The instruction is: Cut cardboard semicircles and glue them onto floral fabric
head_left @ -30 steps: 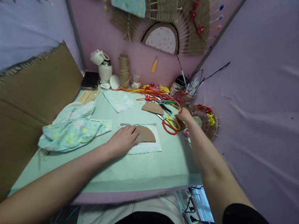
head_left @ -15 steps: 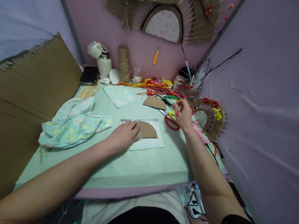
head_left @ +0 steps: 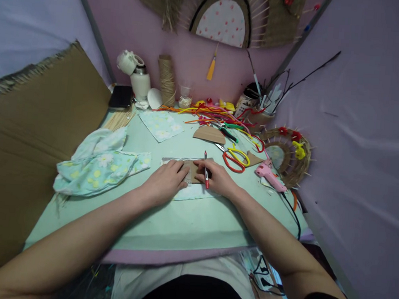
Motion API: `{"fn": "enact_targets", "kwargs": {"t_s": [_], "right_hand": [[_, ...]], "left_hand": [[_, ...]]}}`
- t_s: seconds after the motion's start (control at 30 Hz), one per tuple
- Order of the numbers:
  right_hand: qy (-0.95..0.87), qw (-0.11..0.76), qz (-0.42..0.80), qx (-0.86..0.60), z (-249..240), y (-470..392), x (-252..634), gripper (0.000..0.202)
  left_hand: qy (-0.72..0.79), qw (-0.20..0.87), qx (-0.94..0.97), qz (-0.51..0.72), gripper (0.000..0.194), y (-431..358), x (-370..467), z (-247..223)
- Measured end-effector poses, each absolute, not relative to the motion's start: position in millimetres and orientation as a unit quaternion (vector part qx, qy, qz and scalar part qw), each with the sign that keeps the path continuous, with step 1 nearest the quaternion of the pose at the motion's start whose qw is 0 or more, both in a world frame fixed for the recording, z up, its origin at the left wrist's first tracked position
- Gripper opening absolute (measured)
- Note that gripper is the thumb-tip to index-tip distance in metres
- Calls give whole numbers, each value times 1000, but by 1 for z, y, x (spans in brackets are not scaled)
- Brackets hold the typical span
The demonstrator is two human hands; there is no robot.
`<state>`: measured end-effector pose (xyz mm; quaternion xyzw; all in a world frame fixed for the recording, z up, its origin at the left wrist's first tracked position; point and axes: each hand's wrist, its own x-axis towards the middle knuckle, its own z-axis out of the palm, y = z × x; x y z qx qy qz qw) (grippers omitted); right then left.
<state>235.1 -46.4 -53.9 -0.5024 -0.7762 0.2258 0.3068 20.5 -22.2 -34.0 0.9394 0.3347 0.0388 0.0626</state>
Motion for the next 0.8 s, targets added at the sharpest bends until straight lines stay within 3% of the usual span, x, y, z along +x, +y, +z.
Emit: {"fn": "enact_targets", "kwargs": {"t_s": [0.8], "right_hand": [[-777, 296, 239, -502, -51, -47, 235, 12]], "left_hand": [[321, 56, 944, 42, 39, -19, 21, -34]]}}
